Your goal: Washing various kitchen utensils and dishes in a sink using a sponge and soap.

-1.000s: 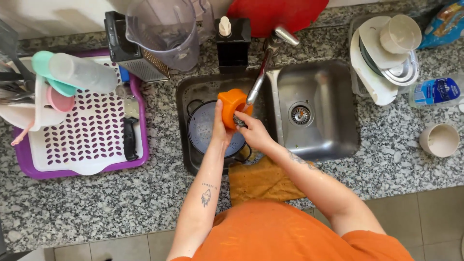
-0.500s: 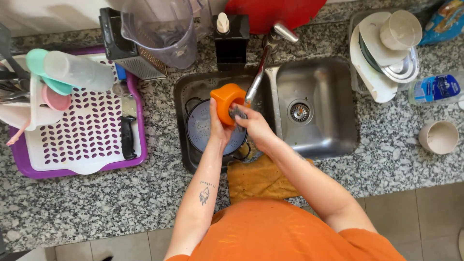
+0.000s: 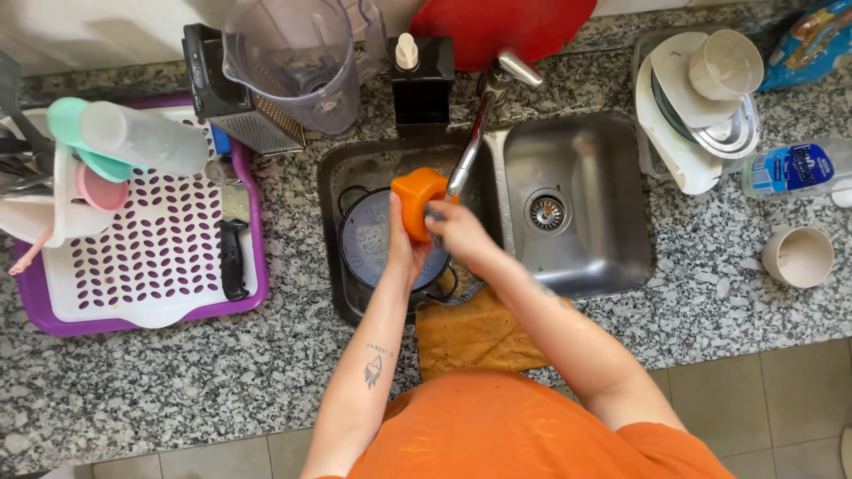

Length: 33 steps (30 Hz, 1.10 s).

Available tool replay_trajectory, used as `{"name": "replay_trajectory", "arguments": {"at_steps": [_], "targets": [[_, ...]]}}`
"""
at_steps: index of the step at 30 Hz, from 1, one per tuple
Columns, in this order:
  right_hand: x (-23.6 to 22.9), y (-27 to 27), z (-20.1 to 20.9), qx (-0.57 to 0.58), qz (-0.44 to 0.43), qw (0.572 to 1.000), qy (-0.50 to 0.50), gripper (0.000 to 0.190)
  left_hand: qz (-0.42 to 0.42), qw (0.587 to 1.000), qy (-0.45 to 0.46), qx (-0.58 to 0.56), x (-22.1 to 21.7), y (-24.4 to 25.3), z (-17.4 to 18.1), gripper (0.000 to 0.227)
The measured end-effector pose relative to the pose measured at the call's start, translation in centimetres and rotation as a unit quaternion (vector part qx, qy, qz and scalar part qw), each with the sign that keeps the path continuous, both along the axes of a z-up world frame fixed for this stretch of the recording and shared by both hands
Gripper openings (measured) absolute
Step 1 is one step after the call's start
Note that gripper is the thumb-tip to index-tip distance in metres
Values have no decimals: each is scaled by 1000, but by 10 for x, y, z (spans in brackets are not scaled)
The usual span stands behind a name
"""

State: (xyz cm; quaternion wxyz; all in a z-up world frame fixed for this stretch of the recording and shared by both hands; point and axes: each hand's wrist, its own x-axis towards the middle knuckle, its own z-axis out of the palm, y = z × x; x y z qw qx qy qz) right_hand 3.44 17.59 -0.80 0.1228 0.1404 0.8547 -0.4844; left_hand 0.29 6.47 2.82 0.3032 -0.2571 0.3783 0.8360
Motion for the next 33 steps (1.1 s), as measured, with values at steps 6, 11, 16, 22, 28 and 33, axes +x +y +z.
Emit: {"name": "replay_trajectory", "arguments": {"at_steps": [6, 11, 16, 22, 28, 33], "targets": [[5, 32, 3, -523, -408, 740, -112, 20, -16, 993, 82, -87, 0, -6, 18, 101], [22, -11, 59, -58, -161, 965, 196, 39, -87, 974, 90, -189, 6, 1, 18, 104], [-8, 5, 34, -39, -151, 979, 132, 25, -101, 976, 98, -166, 20, 5, 0, 101], [0, -19, 103, 23, -145, 980, 137, 32, -64, 976, 107, -182, 10, 2, 23, 88], [-9, 22, 33, -88, -227, 967, 72, 38, -157, 942, 170, -241, 18, 4, -6, 92], [-19, 44, 34, -168, -245, 954, 27, 45, -399, 762, 318, -400, 2, 0, 42, 109]]}}
